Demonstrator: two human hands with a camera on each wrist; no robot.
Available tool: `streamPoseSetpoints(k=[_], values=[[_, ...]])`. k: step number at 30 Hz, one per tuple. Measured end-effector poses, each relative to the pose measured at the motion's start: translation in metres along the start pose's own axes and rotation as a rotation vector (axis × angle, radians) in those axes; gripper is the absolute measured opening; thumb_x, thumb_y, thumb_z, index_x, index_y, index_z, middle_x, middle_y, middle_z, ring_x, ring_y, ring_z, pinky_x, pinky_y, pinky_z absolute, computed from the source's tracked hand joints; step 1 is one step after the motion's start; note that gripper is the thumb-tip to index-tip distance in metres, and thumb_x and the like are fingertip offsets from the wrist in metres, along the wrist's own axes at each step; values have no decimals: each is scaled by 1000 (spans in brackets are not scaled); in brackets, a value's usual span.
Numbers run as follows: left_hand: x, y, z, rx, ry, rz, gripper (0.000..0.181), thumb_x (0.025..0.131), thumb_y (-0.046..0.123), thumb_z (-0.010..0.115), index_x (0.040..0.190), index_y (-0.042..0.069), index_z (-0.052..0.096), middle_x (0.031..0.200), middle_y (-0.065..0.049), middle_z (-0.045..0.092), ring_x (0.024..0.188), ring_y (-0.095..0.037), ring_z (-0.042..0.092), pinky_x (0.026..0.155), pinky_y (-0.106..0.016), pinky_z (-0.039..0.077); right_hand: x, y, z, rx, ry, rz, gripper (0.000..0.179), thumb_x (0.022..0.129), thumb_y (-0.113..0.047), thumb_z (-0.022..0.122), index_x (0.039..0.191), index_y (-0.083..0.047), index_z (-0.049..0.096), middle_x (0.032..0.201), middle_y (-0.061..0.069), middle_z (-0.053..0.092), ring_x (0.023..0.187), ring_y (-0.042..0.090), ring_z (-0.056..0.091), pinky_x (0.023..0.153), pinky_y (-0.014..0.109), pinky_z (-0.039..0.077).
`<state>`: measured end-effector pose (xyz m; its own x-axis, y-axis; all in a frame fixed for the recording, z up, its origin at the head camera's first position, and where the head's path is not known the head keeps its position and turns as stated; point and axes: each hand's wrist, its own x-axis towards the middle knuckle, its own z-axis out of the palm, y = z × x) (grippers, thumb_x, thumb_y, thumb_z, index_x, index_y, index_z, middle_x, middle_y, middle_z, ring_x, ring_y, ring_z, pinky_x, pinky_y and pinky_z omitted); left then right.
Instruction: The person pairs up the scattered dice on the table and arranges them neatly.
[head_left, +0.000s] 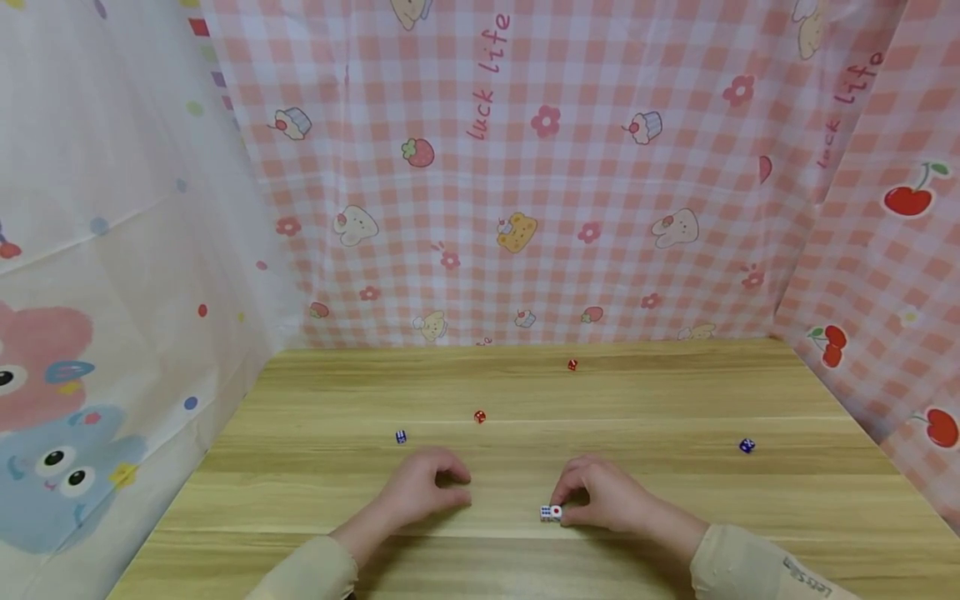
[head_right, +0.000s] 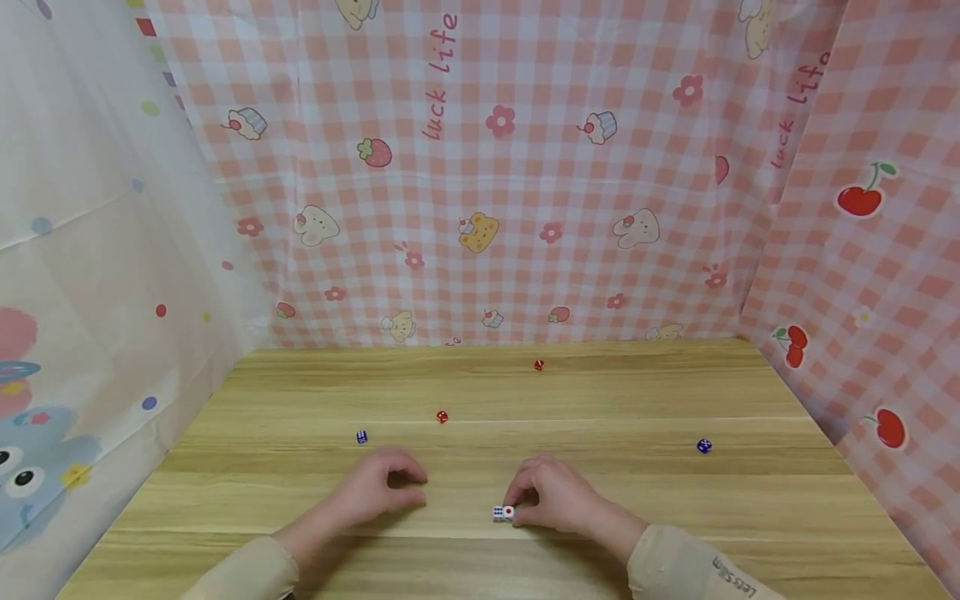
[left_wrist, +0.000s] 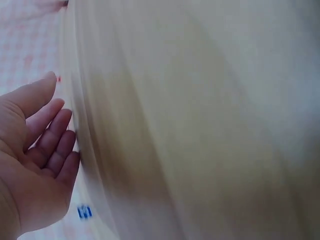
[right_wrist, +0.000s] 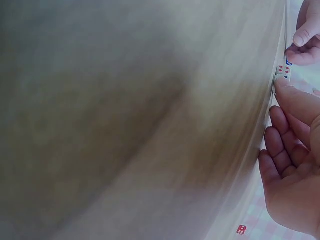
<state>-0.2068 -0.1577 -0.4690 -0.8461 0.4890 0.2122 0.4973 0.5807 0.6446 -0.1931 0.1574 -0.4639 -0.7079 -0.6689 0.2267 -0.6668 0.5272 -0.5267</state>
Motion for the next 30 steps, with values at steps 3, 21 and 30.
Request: streamPoseSetpoints(k=[3, 21, 30], values=[[-6, -8, -11, -28, 20, -44, 18, 81, 21, 83, 94, 11, 75, 98, 3, 70, 97, -19, 63, 90, -37, 49, 0, -1, -1, 2, -6, 11, 16, 75, -18, 86, 84, -24, 74, 87, -19, 62, 86, 2, 53, 82, 33, 44], [-16, -50, -71, -220, 272, -348, 28, 82, 11, 81, 105, -3, 71, 92, -7, 70, 83, -16, 63, 72, -24, 51, 0, -1, -1, 13, -11, 19, 17, 75, -17, 86, 84, -25, 74, 88, -19, 61, 86, 2, 52, 83, 32, 43], [-9, -61, -71, -193, 270, -451, 47, 82, 19, 83, 121, 0, 66, 111, -11, 67, 105, -28, 61, 90, -40, 48, 0, -1, -2, 15, -17, 19, 17, 75, -17, 86, 84, -25, 75, 88, -19, 61, 86, 1, 53, 82, 32, 44]])
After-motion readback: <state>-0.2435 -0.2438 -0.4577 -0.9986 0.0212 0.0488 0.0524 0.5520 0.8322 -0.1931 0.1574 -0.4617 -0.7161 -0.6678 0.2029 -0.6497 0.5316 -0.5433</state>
